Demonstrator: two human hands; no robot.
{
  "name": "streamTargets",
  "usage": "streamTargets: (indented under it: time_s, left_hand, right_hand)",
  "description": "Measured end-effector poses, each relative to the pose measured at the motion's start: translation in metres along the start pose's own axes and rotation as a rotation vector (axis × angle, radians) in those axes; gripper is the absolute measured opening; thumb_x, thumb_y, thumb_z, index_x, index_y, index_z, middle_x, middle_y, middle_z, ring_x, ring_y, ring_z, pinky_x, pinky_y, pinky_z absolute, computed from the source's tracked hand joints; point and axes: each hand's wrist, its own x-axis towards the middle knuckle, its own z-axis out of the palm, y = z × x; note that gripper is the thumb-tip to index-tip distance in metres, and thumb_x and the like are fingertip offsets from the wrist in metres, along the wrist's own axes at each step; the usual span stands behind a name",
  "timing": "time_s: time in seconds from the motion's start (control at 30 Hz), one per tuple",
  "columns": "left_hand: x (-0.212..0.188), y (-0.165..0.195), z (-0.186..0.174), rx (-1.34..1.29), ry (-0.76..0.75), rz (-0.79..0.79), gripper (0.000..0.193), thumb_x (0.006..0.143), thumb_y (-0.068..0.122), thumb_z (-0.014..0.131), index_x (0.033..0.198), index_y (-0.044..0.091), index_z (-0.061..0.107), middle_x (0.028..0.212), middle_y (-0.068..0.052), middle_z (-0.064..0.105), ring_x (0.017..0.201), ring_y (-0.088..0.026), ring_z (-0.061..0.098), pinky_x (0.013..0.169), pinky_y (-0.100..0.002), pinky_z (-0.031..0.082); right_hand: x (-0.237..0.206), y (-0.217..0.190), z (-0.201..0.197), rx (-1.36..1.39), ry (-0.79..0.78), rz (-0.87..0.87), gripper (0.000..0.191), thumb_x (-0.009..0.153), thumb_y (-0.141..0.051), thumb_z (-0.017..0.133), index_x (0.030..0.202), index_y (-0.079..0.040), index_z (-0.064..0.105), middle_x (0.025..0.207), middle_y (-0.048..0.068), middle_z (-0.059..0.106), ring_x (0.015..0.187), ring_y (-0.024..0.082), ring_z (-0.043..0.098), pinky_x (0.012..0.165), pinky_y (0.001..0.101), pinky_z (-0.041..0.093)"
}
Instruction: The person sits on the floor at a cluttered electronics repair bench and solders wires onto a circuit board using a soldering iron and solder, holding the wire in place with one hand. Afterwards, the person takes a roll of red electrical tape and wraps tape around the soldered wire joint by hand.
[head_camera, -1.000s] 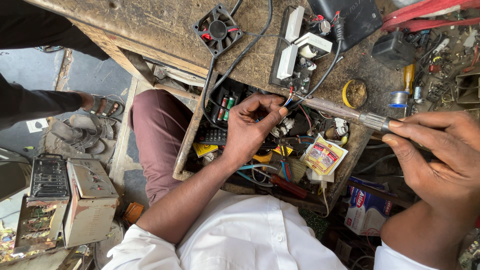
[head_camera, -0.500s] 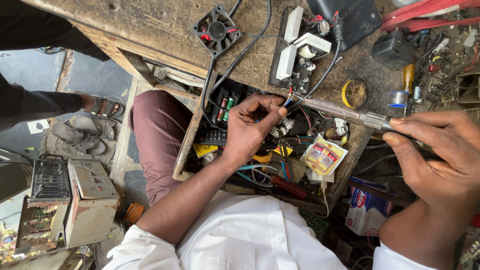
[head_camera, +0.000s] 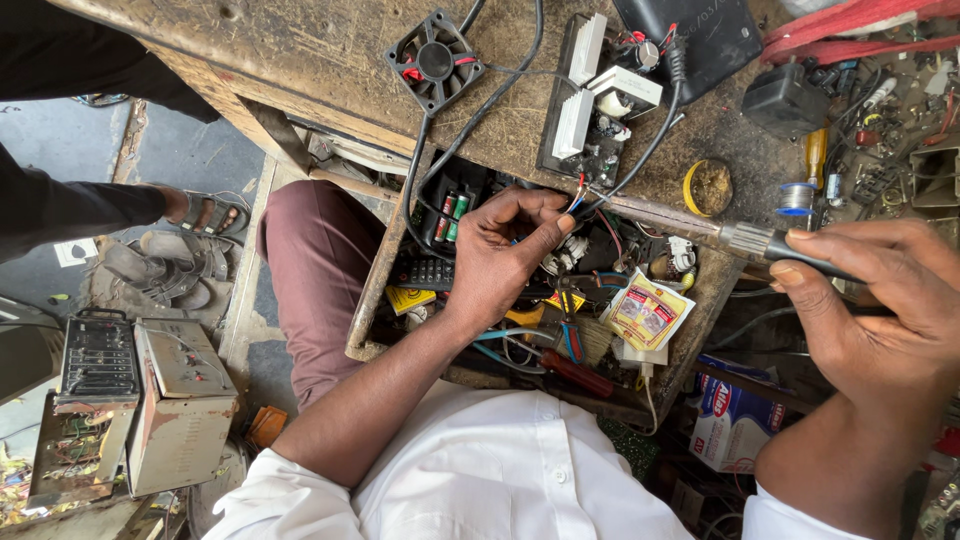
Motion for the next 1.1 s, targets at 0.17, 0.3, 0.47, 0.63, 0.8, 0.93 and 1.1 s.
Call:
streamTargets:
  time_s: [0.17, 0.3, 0.47, 0.63, 0.8, 0.93, 1.1]
  left_hand:
    - [0.000, 0.001, -0.001, -0.015, -0.010, -0.005, 0.012, 0.094, 0.004, 0.078, 0.105, 0.000, 0.074, 0.096, 0.002, 0.069, 0.083, -0.003, 0.060, 0.077, -0.022, 0.052]
    - [-0.001, 0.000, 0.000, -0.008, -0.006, -0.001, 0.013, 0.094, 0.004, 0.078, 0.106, 0.000, 0.074, 0.093, 0.002, 0.069, 0.083, -0.003, 0.060, 0.077, -0.022, 0.052]
    - [-0.001, -0.002, 0.002, -0.056, -0.003, -0.029, 0.015, 0.093, 0.003, 0.077, 0.108, 0.000, 0.074, 0.092, 0.002, 0.070, 0.082, -0.002, 0.061, 0.075, -0.021, 0.052]
    - [-0.004, -0.002, 0.005, -0.094, -0.033, 0.009, 0.008, 0.095, 0.002, 0.077, 0.103, 0.000, 0.075, 0.091, 0.002, 0.066, 0.080, -0.003, 0.058, 0.071, -0.021, 0.049]
    - [-0.005, 0.001, 0.007, 0.006, -0.050, 0.050, 0.008, 0.095, 0.003, 0.077, 0.102, 0.000, 0.075, 0.092, 0.002, 0.063, 0.079, -0.003, 0.057, 0.070, -0.021, 0.049]
    - [-0.006, 0.003, 0.010, 0.041, -0.051, 0.072, 0.007, 0.096, 0.004, 0.077, 0.102, 0.000, 0.076, 0.092, 0.001, 0.065, 0.080, -0.004, 0.057, 0.072, -0.021, 0.049]
    - [-0.007, 0.003, 0.013, 0.018, -0.072, 0.020, 0.014, 0.095, 0.008, 0.076, 0.108, 0.001, 0.076, 0.093, 0.001, 0.064, 0.079, -0.004, 0.053, 0.071, -0.022, 0.046]
  right_hand:
    - [-0.002, 0.002, 0.002, 0.061, 0.008, 0.034, 0.017, 0.103, 0.006, 0.079, 0.117, 0.004, 0.069, 0.111, 0.017, 0.067, 0.090, 0.018, 0.072, 0.080, 0.0260, 0.064]
    - [-0.004, 0.007, 0.001, 0.082, 0.017, 0.040, 0.015, 0.104, 0.007, 0.078, 0.116, 0.006, 0.068, 0.111, 0.018, 0.065, 0.090, 0.020, 0.072, 0.080, 0.0278, 0.064]
    - [-0.018, 0.021, -0.001, 0.233, 0.120, 0.070, 0.012, 0.114, 0.004, 0.069, 0.122, 0.007, 0.061, 0.116, 0.016, 0.062, 0.091, 0.022, 0.073, 0.083, 0.0301, 0.066]
    - [-0.037, 0.037, -0.004, 0.249, 0.209, 0.117, 0.016, 0.114, 0.003, 0.066, 0.128, 0.008, 0.061, 0.113, 0.015, 0.059, 0.088, 0.024, 0.072, 0.085, 0.0330, 0.067]
    - [-0.049, 0.044, -0.007, 0.226, 0.212, 0.132, 0.015, 0.112, 0.002, 0.067, 0.125, 0.008, 0.061, 0.117, 0.015, 0.058, 0.087, 0.023, 0.072, 0.081, 0.0321, 0.067]
    - [-0.054, 0.048, -0.009, 0.234, 0.223, 0.145, 0.015, 0.112, 0.002, 0.067, 0.125, 0.008, 0.061, 0.116, 0.014, 0.058, 0.087, 0.022, 0.072, 0.080, 0.0322, 0.067]
    - [-0.059, 0.053, -0.012, 0.243, 0.223, 0.133, 0.013, 0.113, 0.003, 0.066, 0.123, 0.008, 0.059, 0.115, 0.014, 0.058, 0.088, 0.022, 0.072, 0.082, 0.0328, 0.068]
